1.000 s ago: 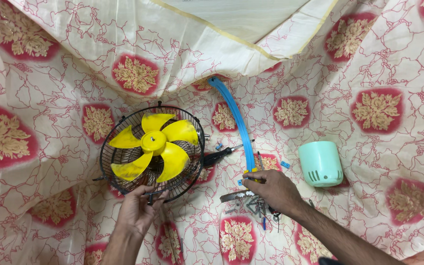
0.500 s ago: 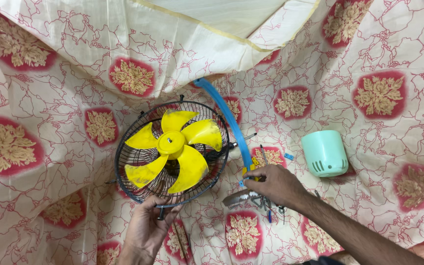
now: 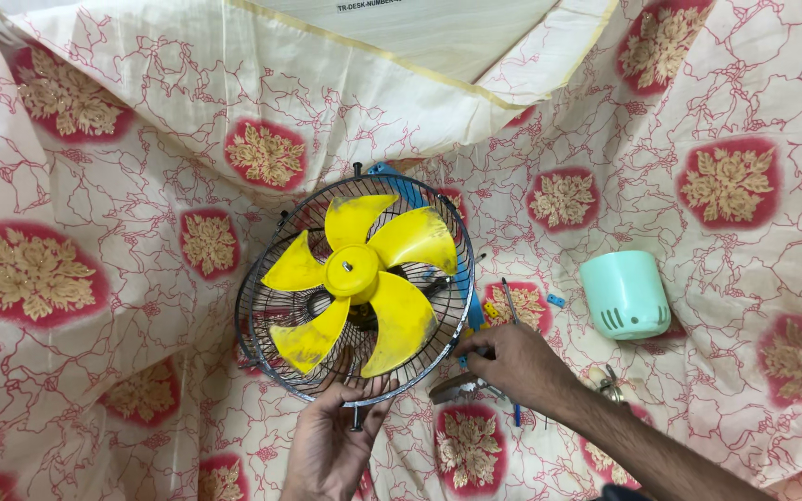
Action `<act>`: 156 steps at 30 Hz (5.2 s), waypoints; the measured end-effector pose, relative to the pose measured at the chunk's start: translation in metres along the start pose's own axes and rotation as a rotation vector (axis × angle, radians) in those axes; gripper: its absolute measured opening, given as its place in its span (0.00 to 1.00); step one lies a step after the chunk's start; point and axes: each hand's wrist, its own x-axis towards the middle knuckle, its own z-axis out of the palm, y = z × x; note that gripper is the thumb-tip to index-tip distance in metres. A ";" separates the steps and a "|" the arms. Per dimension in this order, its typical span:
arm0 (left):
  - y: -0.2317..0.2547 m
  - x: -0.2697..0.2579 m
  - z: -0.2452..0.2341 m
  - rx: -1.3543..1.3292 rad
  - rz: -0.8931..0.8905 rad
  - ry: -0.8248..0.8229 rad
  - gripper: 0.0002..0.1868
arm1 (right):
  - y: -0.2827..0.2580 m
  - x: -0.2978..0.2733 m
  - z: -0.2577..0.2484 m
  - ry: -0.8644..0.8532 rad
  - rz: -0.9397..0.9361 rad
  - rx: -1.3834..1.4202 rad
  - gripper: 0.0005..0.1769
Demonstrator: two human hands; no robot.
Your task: The person uses a screwdriver to remove screws from the rear housing of a yellow electric fan. They then detach the rear metal cage and reattach it, securing it with screws.
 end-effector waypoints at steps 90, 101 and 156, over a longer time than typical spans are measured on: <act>-0.071 0.094 0.047 0.648 -0.108 -0.166 0.30 | 0.032 0.011 0.004 0.376 -0.165 0.040 0.08; -0.076 0.084 0.052 0.714 -0.124 -0.165 0.22 | 0.034 0.013 0.003 0.378 -0.216 0.023 0.07; -0.082 0.064 0.081 0.784 0.128 0.027 0.19 | 0.190 0.012 0.019 0.150 0.114 -0.158 0.32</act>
